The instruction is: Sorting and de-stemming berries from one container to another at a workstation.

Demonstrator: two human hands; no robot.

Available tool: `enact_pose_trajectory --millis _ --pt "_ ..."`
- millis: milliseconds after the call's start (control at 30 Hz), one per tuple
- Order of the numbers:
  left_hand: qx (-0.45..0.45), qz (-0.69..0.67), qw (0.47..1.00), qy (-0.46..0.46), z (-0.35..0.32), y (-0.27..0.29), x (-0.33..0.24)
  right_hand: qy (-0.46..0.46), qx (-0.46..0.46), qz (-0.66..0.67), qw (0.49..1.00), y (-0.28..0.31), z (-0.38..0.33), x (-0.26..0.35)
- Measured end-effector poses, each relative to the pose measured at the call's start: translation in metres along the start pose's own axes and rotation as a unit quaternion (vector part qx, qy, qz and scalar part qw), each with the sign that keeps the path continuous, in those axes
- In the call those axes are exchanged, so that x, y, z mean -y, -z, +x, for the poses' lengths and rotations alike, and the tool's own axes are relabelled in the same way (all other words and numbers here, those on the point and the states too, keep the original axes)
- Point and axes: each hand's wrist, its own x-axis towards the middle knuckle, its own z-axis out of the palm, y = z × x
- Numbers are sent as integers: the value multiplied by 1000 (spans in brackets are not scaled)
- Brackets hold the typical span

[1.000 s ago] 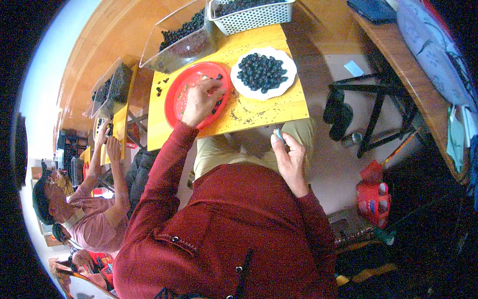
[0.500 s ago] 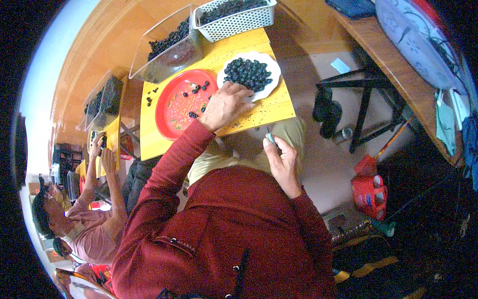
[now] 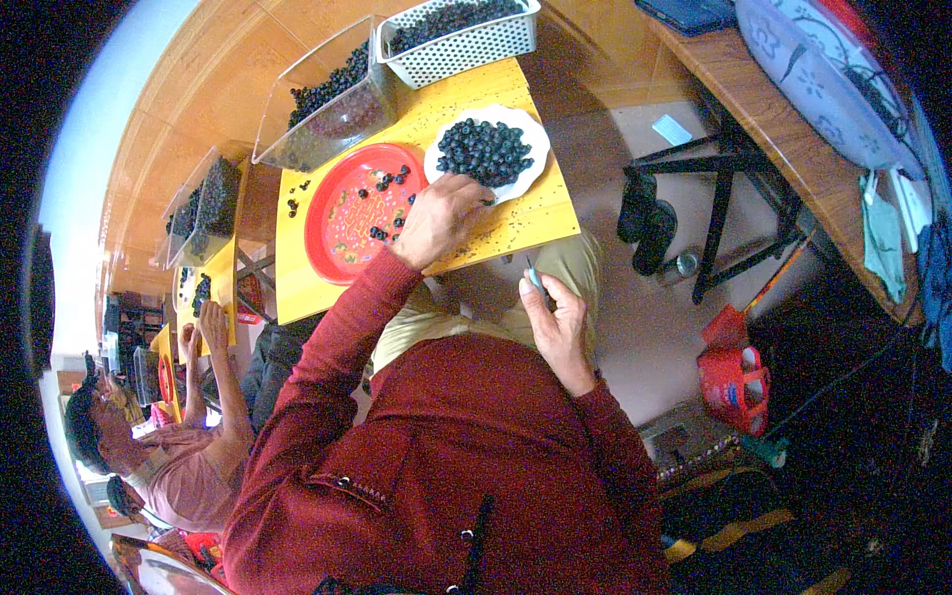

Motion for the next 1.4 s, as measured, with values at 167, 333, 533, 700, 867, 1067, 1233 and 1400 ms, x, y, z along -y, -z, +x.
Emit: enact_pose_trajectory --millis 167,333,533,700,867,1067,1233,1400 --pt "-95 -210 966 120 -16 5 -16 6 -15 2 1000 1 0 -3" --pt "-142 -440 868 183 -44 -1 -12 -13 -12 22 1000 -3 2 -1" --pt "-141 -648 706 248 -64 3 -21 3 28 51 998 -12 15 13" --pt "-167 -668 671 274 -71 3 -31 -37 57 51 996 -18 23 35" --pt "-187 -689 644 275 -75 1 -33 -30 64 65 995 -29 25 38" --pt "-164 -665 689 236 -90 -4 -26 -55 96 94 989 -36 29 44" --pt "-169 -583 765 215 -92 -2 -30 -67 121 101 985 -47 35 51" --pt "-147 -566 780 222 -92 10 -41 -48 137 70 987 -52 38 58"
